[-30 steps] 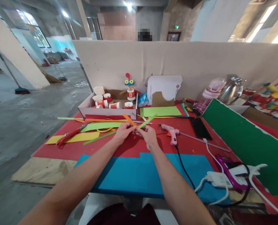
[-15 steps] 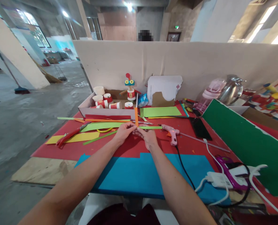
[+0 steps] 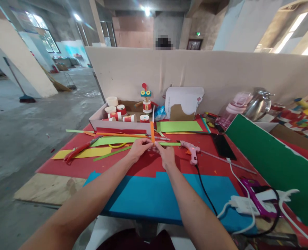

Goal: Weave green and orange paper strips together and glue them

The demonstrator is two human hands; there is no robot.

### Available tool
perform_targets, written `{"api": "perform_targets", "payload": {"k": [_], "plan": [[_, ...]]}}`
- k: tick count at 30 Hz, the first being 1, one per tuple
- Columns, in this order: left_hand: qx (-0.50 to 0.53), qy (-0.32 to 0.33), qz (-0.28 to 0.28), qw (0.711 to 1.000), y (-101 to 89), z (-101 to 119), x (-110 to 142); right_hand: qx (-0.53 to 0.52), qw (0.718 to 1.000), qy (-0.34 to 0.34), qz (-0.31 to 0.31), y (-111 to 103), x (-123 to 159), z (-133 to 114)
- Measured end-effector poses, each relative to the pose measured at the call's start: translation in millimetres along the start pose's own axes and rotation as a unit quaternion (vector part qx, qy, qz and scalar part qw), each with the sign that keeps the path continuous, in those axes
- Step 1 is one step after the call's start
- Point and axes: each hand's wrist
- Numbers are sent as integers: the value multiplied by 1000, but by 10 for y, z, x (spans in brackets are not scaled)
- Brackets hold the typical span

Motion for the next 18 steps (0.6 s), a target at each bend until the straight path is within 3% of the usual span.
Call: {"api": "perform_targets", "payload": {"k": [4, 7, 11, 18], "plan": [[0, 0, 4, 1000, 4, -8, -8, 58, 996, -51, 32, 10, 7, -4], [12, 4, 5, 1000, -8, -24, -22, 54, 997, -37, 37, 0, 0, -21], [68, -5, 8, 998, -36, -26, -41, -60, 996, 48, -33, -62, -40, -33], [114, -35, -27, 993, -22, -15, -19, -82, 990, 49, -99, -71, -67, 31]]}}
Point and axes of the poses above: each hand's wrist, its own x-axis away from the middle knuckle, its own y-axis out of the palm, z = x × y, and after that the axes turned 14 degrees about x, right-handed
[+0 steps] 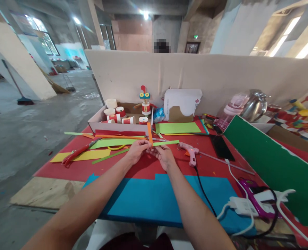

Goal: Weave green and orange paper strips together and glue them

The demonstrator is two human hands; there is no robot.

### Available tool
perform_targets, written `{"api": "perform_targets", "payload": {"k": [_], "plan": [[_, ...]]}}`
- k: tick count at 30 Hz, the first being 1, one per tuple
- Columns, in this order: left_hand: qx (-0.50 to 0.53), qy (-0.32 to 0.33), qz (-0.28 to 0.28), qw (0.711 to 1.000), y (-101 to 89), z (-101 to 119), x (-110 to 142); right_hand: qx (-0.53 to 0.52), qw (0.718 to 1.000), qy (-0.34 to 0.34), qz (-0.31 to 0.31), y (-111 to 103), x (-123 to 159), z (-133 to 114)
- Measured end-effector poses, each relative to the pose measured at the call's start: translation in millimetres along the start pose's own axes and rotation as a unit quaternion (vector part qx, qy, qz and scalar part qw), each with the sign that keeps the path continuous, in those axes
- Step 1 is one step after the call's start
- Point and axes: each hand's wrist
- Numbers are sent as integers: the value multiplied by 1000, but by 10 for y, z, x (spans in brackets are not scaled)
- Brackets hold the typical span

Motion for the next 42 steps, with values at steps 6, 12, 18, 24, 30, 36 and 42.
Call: {"api": "perform_targets", "payload": {"k": [6, 12, 18, 24, 30, 36, 42], "plan": [[-15, -7, 8, 1000, 8, -19, 4, -20, 1000, 14, -19, 19, 13, 18], [-22, -5, 18, 1000, 16, -23, 9, -19, 1000, 12, -20, 2, 11, 36], [-25, 2, 33, 999, 30, -26, 12, -8, 1000, 9, -13, 31, 24, 9], [-29, 15, 30, 999, 36, -12, 26, 13, 1000, -7, -6, 51, 53, -27], [-21, 25, 32, 999, 26, -38, 16, 37, 999, -9, 8, 83, 68, -48], [-5, -3, 35, 999, -21, -89, -25, 94, 994, -36, 43, 71, 39, -1], [4, 15, -4, 1000, 3, -108, 21, 84, 985, -76, 129, 40, -12, 22]]}}
Point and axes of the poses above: each hand's wrist, its own x-axis away from the middle knuckle, its own y-axis out of the palm, z = x × y, and after that the axes turned 14 degrees about x, right-handed
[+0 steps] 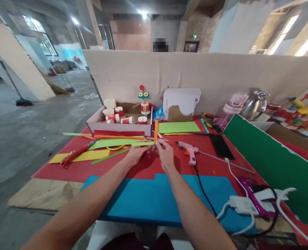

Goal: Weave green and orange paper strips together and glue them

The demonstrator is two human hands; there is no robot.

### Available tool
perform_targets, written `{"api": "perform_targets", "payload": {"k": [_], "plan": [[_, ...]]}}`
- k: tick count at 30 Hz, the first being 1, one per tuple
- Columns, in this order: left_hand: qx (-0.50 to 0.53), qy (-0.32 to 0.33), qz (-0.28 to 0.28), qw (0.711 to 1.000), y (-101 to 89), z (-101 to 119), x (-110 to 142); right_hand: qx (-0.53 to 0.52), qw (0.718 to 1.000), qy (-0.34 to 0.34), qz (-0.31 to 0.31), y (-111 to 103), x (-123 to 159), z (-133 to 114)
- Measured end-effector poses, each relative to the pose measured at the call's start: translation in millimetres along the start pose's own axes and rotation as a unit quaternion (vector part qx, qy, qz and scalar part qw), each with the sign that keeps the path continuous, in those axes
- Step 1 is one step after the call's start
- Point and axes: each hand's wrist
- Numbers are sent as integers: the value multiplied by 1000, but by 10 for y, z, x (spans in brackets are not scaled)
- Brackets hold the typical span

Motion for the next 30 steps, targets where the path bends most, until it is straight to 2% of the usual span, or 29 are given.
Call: {"api": "perform_targets", "payload": {"k": [4, 9, 13, 21, 27, 30], "plan": [[-12, 7, -5, 1000, -6, -14, -2, -20, 1000, 1, 2, 19, 16, -15], [-49, 37, 54, 997, -38, 15, -19, -1, 998, 40, -58, 14, 50, -61], [-58, 18, 56, 997, -18, 51, -3, 17, 993, 37, -110, -33, 43, -88], [-80, 11, 57, 995, 4, 78, 18, 62, 994, 26, -83, -66, 17, -41], [-108, 12, 60, 992, -13, 95, 13, 58, 990, 58, -114, -82, 19, -70], [-124, 25, 52, 991, -7, 117, 22, 76, 990, 44, -110, -84, 22, -81]]}}
Point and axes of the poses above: each hand's wrist, its own x-axis away from the middle knuckle, its own y-axis out of the palm, z = x × y, and after that the axes turned 14 degrees about x, right-handed
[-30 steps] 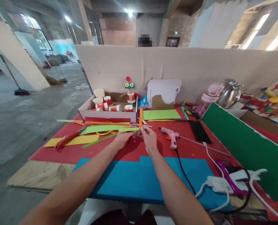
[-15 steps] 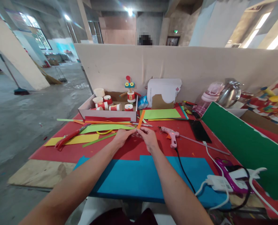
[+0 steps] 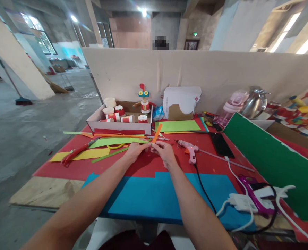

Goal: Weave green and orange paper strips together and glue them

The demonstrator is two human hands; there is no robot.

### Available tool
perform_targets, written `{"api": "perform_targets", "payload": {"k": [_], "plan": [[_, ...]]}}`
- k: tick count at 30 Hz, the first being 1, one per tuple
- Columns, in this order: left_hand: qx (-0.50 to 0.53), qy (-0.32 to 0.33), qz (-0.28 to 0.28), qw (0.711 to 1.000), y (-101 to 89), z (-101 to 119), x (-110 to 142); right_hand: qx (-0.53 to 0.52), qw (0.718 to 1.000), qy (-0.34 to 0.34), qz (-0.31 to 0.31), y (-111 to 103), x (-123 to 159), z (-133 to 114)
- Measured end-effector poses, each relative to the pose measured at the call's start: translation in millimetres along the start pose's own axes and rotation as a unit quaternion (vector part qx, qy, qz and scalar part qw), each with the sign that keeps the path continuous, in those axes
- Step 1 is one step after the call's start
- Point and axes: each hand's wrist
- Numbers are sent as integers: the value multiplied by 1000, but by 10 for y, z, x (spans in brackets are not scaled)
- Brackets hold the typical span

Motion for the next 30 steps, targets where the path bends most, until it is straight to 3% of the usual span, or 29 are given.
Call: {"api": "perform_targets", "payload": {"k": [9, 22, 30], "plan": [[-3, 12, -10, 1000, -7, -4, -13, 77, 992, -75, 67, 79, -16, 34], [1, 6, 2, 1000, 35, 38, 21, 89, 989, -79, 87, 98, -7, 24], [74, 7, 13, 997, 21, 50, -5, 87, 989, -70, 102, 91, 13, -3]]}}
Point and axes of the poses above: each hand's wrist, its own x-axis away from the middle knuckle, its own y-axis out of the palm, z = x × y, and after that the axes turned 14 degrees about x, right-handed
